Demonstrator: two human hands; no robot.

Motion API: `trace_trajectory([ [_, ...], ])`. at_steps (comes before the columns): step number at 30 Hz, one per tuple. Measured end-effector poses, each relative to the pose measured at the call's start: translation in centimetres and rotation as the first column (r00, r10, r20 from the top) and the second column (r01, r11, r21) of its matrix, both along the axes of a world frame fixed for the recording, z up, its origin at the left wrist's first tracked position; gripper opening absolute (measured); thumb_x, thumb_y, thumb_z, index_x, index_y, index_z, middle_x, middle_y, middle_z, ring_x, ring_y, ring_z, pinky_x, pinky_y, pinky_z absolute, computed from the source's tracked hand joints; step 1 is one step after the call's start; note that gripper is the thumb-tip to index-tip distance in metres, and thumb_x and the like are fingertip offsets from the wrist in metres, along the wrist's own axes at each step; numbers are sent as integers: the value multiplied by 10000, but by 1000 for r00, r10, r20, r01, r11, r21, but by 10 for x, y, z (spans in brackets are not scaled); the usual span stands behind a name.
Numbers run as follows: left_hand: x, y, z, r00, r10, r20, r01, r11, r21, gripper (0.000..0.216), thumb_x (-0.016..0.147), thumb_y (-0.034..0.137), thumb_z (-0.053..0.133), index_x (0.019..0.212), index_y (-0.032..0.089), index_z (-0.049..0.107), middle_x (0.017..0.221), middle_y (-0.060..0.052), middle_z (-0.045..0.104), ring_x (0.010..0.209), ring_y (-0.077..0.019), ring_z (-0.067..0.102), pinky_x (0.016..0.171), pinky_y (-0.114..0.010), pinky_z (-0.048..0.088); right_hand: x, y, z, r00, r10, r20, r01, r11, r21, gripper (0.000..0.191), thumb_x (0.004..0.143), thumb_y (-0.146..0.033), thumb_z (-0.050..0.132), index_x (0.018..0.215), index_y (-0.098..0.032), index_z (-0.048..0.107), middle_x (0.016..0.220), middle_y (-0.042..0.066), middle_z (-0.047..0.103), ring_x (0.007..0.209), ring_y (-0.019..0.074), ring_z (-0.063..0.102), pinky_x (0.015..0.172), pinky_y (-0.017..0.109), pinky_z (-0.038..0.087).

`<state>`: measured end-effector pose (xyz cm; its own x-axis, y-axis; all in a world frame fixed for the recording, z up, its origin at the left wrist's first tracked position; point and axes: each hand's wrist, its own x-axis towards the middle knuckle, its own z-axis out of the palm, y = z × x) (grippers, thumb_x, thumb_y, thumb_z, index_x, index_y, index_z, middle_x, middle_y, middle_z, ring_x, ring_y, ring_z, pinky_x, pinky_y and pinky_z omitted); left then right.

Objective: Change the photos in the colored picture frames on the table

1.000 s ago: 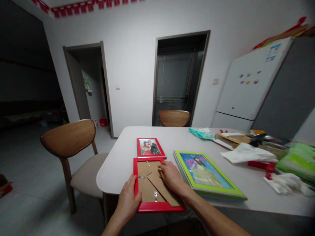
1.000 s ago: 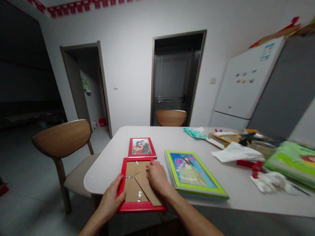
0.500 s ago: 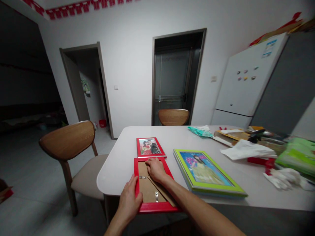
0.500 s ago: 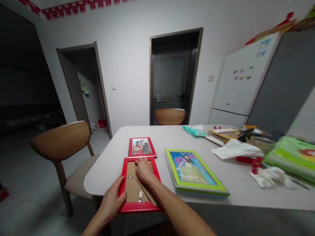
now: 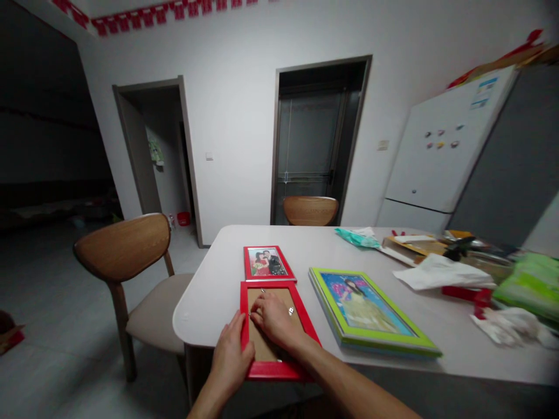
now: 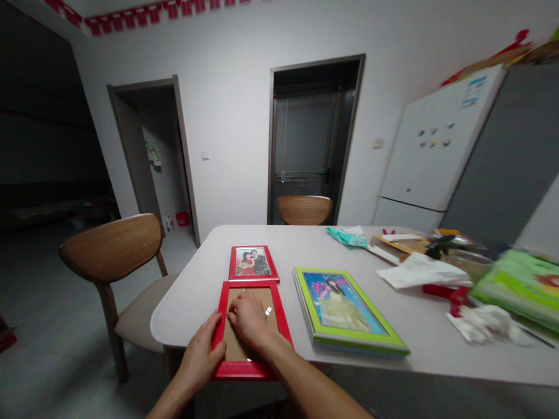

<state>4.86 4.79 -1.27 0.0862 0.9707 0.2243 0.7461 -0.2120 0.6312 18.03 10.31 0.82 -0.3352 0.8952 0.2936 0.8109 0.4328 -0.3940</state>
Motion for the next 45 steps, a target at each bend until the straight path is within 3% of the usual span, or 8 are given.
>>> trace_trajectory([
  [4,0,-1,1,1000,9,-14,-9,1000,-4,546,670,194,395,1197,52,384,1275,-119,401,1179,-178,350,1004,-292,225,-1,1,5,999,-21,-42,20,1000,-24,189,738,-243,487,806,-159,642,859,85,609,863,178,513,748,257,346],
  [15,1,-3,5,1000,23,-4,-23,1000,-10,547,669,191,397,1202,70,378,1280,-108,397,1177,-169,350,1000,-281,227,64,-44,27,938,331,-105,-347,898,-270,286,606,-146,550,858,-240,648,1162,38,452,1066,189,410,892,288,314],
  [22,2,-3,4,1000,27,9,-27,999,-17,536,661,193,412,1188,98,399,1280,-103,399,1182,-171,345,1007,-301,212,54,-51,22,956,266,-122,-286,940,-188,137,663,-200,545,717,-235,666,1078,25,508,1025,172,432,901,292,301],
  [25,3,-3,4,1000,28,12,-28,999,-23,545,665,200,414,1198,95,385,1282,-105,396,1182,-170,345,1006,-296,213,54,-50,19,965,227,-133,-243,962,-123,188,705,-218,497,823,-215,644,1073,48,510,1007,158,446,875,255,320],
  [30,6,-4,6,1000,22,-5,-23,999,-25,540,687,218,398,1203,62,371,1284,-118,388,1187,-180,335,1008,-310,211,56,-44,13,999,-51,-13,50,997,-56,309,665,-300,531,942,-179,595,981,95,546,905,205,485,789,293,358],
  [37,5,-3,4,999,33,14,-32,998,-48,557,691,264,437,1206,66,366,1296,-127,369,1199,-193,314,1013,-337,190,54,-35,12,992,-95,-84,89,994,-66,379,599,-151,508,971,-169,578,940,70,587,894,181,501,792,250,359],
  [41,11,0,12,978,48,204,-37,998,-55,499,661,335,498,1098,94,482,1288,-143,375,1188,-230,327,996,-352,219,54,-37,27,986,-123,-109,121,992,-23,377,583,-149,520,953,-178,586,932,62,591,895,190,501,800,268,363],
  [45,11,6,24,799,47,600,27,993,-114,347,669,390,475,920,157,534,1011,-75,612,917,-214,564,807,-323,429,38,-43,49,983,-58,-176,67,997,47,312,618,-196,539,926,-189,591,918,60,588,883,189,502,790,274,374],
])
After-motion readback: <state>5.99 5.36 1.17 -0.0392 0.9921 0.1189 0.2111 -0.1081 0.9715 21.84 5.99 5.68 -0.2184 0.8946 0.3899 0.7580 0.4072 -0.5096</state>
